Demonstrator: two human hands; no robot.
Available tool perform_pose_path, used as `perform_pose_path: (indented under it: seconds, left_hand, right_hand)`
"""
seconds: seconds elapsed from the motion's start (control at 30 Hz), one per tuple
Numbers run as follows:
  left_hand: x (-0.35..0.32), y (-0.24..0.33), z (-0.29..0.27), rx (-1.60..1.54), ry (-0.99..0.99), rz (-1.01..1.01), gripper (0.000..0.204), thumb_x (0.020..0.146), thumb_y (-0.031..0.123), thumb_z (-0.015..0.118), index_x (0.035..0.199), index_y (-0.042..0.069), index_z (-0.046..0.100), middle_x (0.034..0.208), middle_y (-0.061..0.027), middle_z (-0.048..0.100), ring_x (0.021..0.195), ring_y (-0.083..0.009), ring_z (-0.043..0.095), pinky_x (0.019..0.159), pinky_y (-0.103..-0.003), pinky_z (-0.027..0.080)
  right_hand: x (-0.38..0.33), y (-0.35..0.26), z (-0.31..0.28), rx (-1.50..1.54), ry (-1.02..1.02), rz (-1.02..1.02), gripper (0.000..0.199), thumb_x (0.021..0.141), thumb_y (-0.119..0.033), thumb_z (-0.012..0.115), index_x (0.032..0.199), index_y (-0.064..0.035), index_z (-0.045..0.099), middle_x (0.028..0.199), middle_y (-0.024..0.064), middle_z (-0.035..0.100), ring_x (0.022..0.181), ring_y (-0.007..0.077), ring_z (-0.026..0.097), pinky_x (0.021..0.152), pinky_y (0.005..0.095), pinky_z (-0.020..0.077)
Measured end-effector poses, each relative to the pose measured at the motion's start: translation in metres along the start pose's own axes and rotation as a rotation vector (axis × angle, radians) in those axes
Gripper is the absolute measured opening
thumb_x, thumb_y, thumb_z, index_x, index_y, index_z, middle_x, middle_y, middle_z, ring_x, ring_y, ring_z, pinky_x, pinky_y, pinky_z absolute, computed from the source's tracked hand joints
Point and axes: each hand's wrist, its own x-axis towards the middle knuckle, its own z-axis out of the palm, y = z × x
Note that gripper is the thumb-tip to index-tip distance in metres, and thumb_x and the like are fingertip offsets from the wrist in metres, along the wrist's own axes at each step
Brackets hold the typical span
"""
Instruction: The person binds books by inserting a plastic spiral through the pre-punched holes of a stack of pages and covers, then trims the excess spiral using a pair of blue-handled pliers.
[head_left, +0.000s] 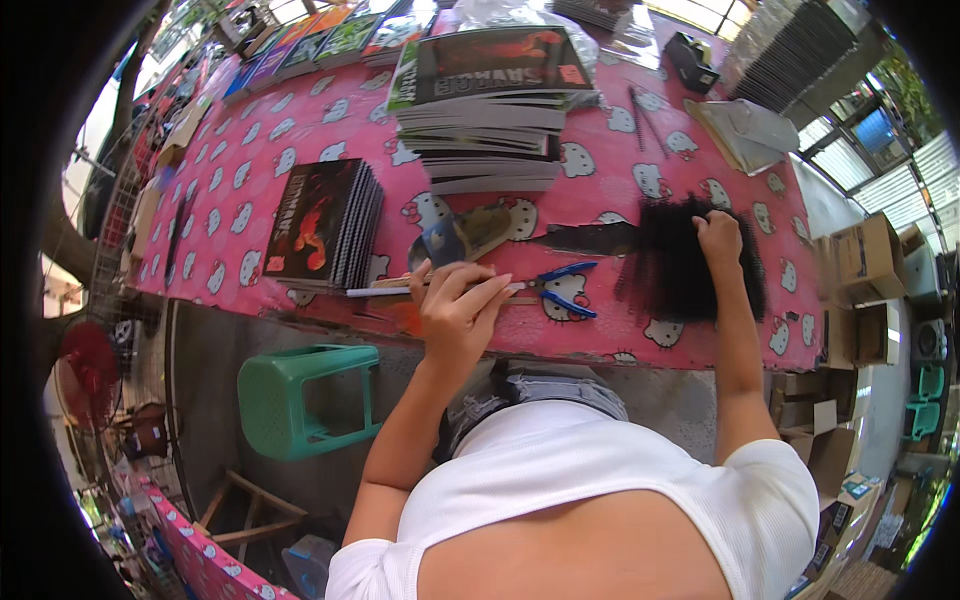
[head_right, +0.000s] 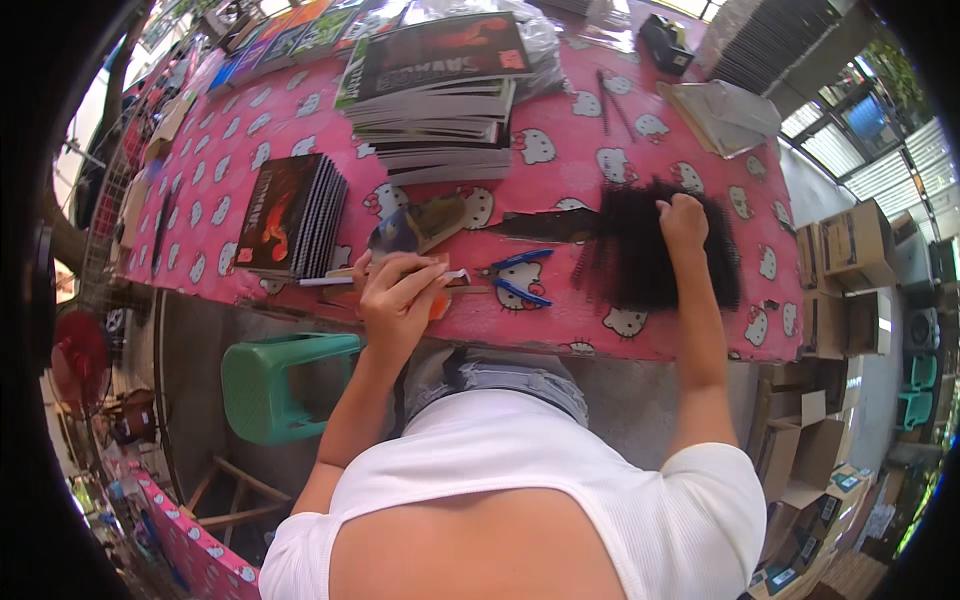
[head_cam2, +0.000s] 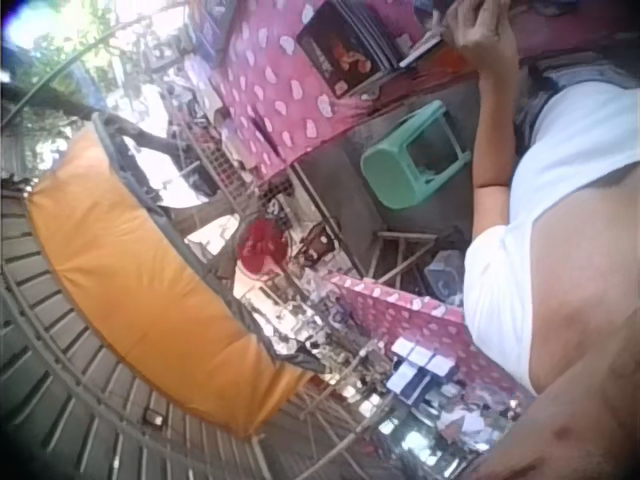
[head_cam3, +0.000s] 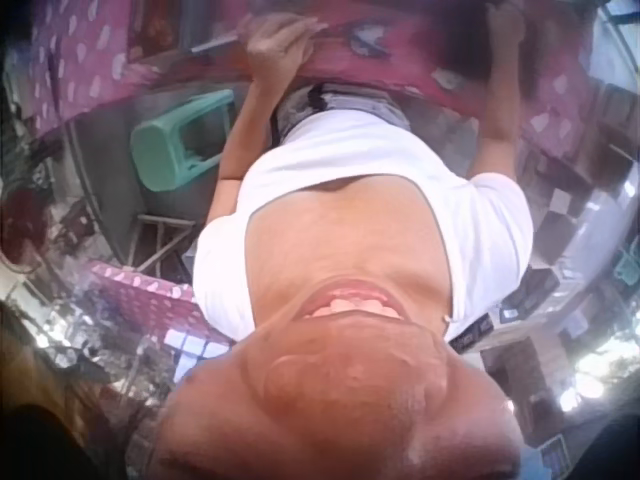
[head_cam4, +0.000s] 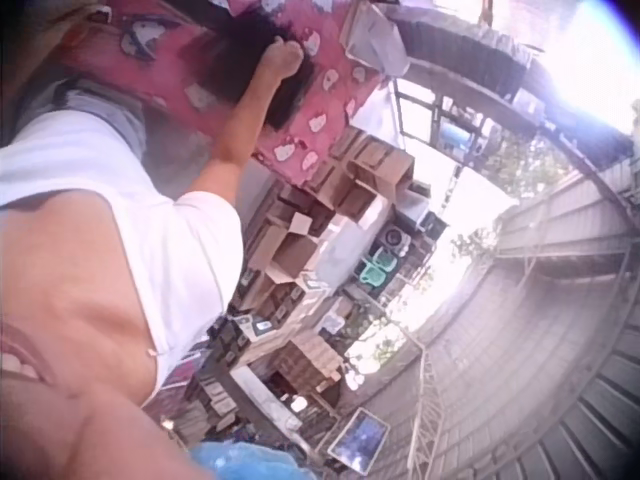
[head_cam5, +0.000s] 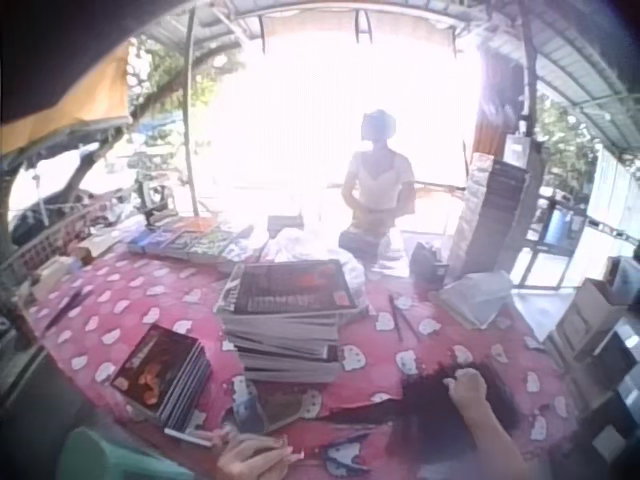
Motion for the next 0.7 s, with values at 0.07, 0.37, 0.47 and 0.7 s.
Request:
perform_pose_path:
  seconds: [0.07, 0.37, 0.47, 0.7]
  left_hand:
    - [-0.005, 0.0, -0.002, -0.026, 0.003, 0.006, 0.013, 0.07, 0.016, 0.077, 0.082, 0.014, 0.073, 0.083, 0.0004, 0.066, 0.082, -0.0169, 0.061, 0.093, -0.041, 0.032]
    - [-0.002, -0.002, -0.007, -0.011, -0.002, 0.028, 0.019, 0.068, 0.015, 0.078, 0.086, 0.011, 0.071, 0.096, -0.0031, 0.068, 0.088, -0.0193, 0.062, 0.083, -0.033, 0.04]
    - [-0.004, -0.002, -0.007, -0.064, 0.032, 0.04, 0.021, 0.066, 0.016, 0.078, 0.086, 0.012, 0.071, 0.096, -0.0026, 0.066, 0.088, -0.0202, 0.061, 0.084, -0.035, 0.04]
    - [-0.02, 0.0, -0.011, 0.041, 0.083, 0.11, 0.021, 0.065, 0.014, 0.079, 0.085, 0.017, 0.074, 0.091, 0.0008, 0.067, 0.089, -0.0175, 0.062, 0.098, -0.038, 0.03]
  right_hand:
    - [-0.001, -0.008, -0.012, 0.033, -0.03, 0.118, 0.032, 0.084, -0.036, 0.062, 0.082, -0.0043, 0.066, 0.089, 0.0198, 0.064, 0.088, 0.0365, 0.063, 0.074, 0.0456, 0.0505]
    - [-0.005, -0.031, -0.04, 0.08, 0.088, 0.035, 0.017, 0.077, -0.011, 0.069, 0.089, -0.0015, 0.063, 0.096, 0.0197, 0.057, 0.089, 0.0374, 0.06, 0.077, 0.0428, 0.0492]
    - [-0.015, -0.04, -0.037, 0.178, 0.169, -0.088, 0.018, 0.074, 0.001, 0.063, 0.092, 0.0012, 0.06, 0.098, 0.0194, 0.056, 0.094, 0.0385, 0.057, 0.08, 0.042, 0.0479]
    - [-0.101, -0.152, -0.094, 0.768, -0.428, -0.805, 0.028, 0.073, 0.005, 0.065, 0.1, -0.0027, 0.068, 0.086, 0.0124, 0.064, 0.071, 0.0259, 0.06, 0.064, 0.0325, 0.0484]
